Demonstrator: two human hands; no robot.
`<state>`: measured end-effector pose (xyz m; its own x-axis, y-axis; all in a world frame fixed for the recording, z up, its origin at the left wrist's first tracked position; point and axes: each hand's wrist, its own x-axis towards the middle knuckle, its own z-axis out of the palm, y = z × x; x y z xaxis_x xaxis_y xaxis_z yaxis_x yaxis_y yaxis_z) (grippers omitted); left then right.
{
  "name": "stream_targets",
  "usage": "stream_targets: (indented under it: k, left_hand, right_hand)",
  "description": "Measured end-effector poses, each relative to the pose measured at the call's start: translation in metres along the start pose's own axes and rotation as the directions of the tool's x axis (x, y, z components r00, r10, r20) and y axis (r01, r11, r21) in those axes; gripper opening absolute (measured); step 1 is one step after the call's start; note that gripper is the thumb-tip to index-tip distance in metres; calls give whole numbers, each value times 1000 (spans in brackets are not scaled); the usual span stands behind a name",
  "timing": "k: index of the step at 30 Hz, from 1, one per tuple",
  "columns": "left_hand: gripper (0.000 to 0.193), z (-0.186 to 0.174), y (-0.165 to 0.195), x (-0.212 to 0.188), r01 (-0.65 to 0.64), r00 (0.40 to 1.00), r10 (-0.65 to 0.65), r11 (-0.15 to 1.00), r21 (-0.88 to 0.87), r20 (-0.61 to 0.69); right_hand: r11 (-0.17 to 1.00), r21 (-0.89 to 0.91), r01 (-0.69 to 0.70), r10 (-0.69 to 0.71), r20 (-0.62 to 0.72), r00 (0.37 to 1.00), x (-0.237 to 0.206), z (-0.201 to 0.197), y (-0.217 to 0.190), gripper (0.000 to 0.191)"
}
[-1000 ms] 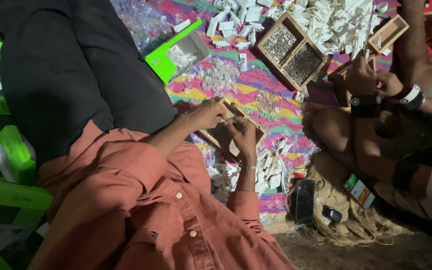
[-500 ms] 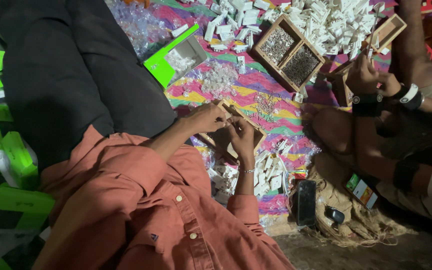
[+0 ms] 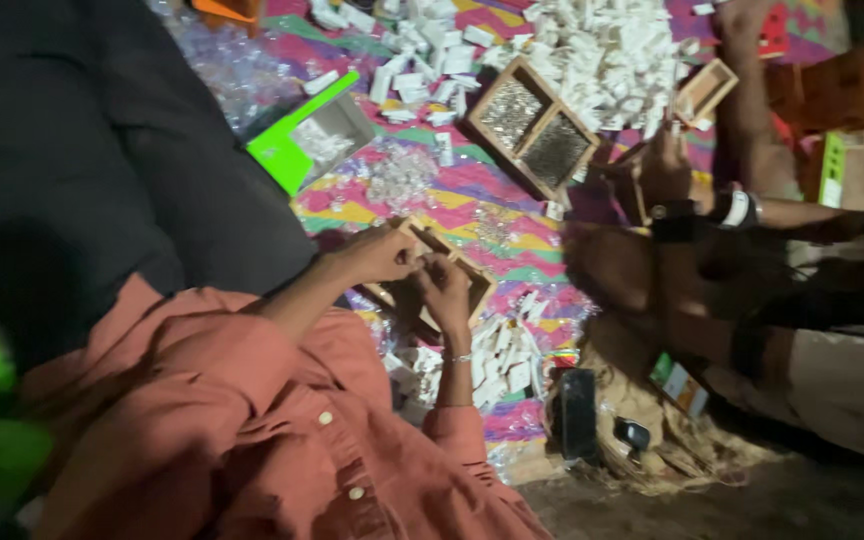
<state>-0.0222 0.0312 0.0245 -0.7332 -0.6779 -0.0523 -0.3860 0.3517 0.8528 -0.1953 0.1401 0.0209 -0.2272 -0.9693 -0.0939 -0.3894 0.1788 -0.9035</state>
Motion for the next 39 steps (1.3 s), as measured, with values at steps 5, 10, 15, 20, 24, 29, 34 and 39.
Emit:
stream_targets:
  k: [5, 10, 15, 20, 24, 29, 34, 39]
  left_hand:
    - [13, 0, -6, -3, -92, 995, 94, 995, 46, -41]
    - [17, 4, -8, 0, -19, 1000, 21, 990, 140, -13]
    - [20, 3, -1, 1, 13, 1000, -13, 999, 40, -5]
    - [19, 3, -3, 1, 35, 999, -35, 998, 48, -11]
    - [12, 4, -4, 2, 2, 997, 7, 994, 107, -83]
    - [10, -1, -4, 2, 44, 988, -37, 998, 38, -147]
    - [6, 6, -14, 10, 10, 965, -7, 1000, 11, -262]
    - [4, 2, -33, 21, 93, 885, -6, 982, 164, -466]
  right_hand:
    - [986, 166, 30, -32, 9, 999, 5, 3, -5, 7]
    - [997, 63, -41, 38, 52, 998, 4, 0, -11, 8]
    - [984, 166, 67, -61, -39, 997, 5, 7, -6, 11]
    - [946, 283, 156, -91, -231, 969, 8, 7, -13, 9]
    - [908, 402, 120, -17, -251, 968, 14, -13, -19, 11]
    - [998, 50, 32, -18, -256, 967, 18, -58, 7, 18]
    - [995, -96, -39, -8, -445, 895, 11, -107, 38, 36]
    - [897, -306, -319, 105, -555, 825, -6, -129, 44, 52]
